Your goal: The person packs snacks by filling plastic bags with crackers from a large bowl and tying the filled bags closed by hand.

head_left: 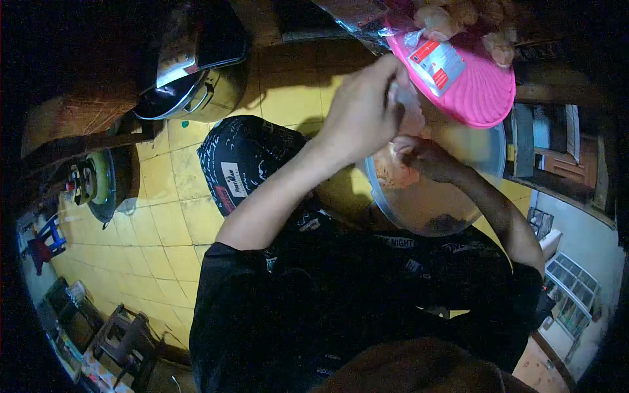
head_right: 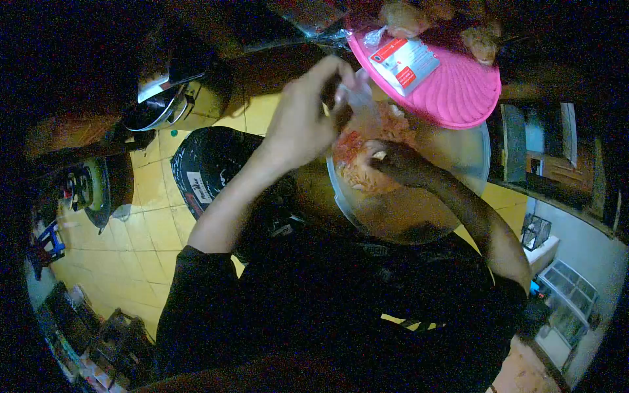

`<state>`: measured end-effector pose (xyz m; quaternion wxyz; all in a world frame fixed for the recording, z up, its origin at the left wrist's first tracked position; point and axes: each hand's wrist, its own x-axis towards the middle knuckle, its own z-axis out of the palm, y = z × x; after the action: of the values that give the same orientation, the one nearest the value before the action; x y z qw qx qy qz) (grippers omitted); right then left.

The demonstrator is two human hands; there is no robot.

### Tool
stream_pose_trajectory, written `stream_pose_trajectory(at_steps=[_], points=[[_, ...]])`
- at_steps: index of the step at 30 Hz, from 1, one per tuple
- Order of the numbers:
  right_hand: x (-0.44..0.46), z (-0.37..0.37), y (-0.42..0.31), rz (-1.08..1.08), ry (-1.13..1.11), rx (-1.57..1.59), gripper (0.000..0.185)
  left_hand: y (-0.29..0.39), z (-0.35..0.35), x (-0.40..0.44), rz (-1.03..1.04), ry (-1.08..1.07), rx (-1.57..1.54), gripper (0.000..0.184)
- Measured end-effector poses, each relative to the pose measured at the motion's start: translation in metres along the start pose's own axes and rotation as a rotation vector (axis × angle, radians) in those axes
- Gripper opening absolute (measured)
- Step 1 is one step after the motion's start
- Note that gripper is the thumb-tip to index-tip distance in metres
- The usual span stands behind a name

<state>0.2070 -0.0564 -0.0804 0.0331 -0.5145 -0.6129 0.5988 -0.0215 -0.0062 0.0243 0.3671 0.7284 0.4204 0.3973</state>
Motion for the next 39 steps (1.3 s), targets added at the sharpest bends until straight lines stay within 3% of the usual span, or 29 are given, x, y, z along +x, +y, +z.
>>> stream_pose_trajectory(at_steps=[2, 5, 8, 13, 15, 19, 24, 29, 31, 34, 39], points=[[0.03, 0.022, 0.041, -0.557, 0.273, -0.635, 0.038, -0.01, -0.002, 0.006, 0.018, 0.012, -0.059, 0.019], [0.067, 0.044, 0.041, -0.621, 0.251, -0.657, 0.045, -0.016, 0.001, 0.007, 0.051, 0.108, -0.125, 0.013], [0.079, 0.042, 0.044, -0.485, 0.101, -0.656, 0.045, -0.017, 0.002, 0.008, 0.161, 0.224, -0.114, 0.011], [0.048, 0.013, 0.048, -0.212, -0.173, -0.597, 0.046, -0.014, -0.001, 0.002, 0.125, 0.098, -0.218, 0.013], [0.041, -0.003, 0.046, -0.148, -0.122, -0.581, 0.046, -0.012, 0.002, 0.002, 0.099, 0.105, -0.219, 0.012], [0.07, -0.024, 0.053, -0.195, 0.261, -0.578, 0.047, -0.004, 0.002, 0.002, -0.018, 0.146, -0.197, 0.008], [0.13, -0.02, 0.06, -0.158, 0.527, -0.625, 0.048, -0.005, 0.003, 0.004, 0.039, 0.107, -0.079, 0.006], [0.127, 0.023, 0.058, -0.146, 0.448, -0.672, 0.049, -0.01, 0.009, 0.004, 0.01, 0.074, -0.08, 0.009], [0.115, 0.051, 0.056, -0.181, 0.383, -0.678, 0.049, -0.013, 0.01, 0.006, 0.205, 0.071, -0.044, 0.011], [0.101, 0.069, 0.049, -0.225, 0.296, -0.649, 0.05, -0.009, 0.01, 0.005, 0.177, 0.035, -0.095, 0.012], [0.067, 0.052, 0.041, -0.23, 0.161, -0.526, 0.051, -0.003, 0.011, 0.006, 0.204, -0.034, -0.059, 0.014]])
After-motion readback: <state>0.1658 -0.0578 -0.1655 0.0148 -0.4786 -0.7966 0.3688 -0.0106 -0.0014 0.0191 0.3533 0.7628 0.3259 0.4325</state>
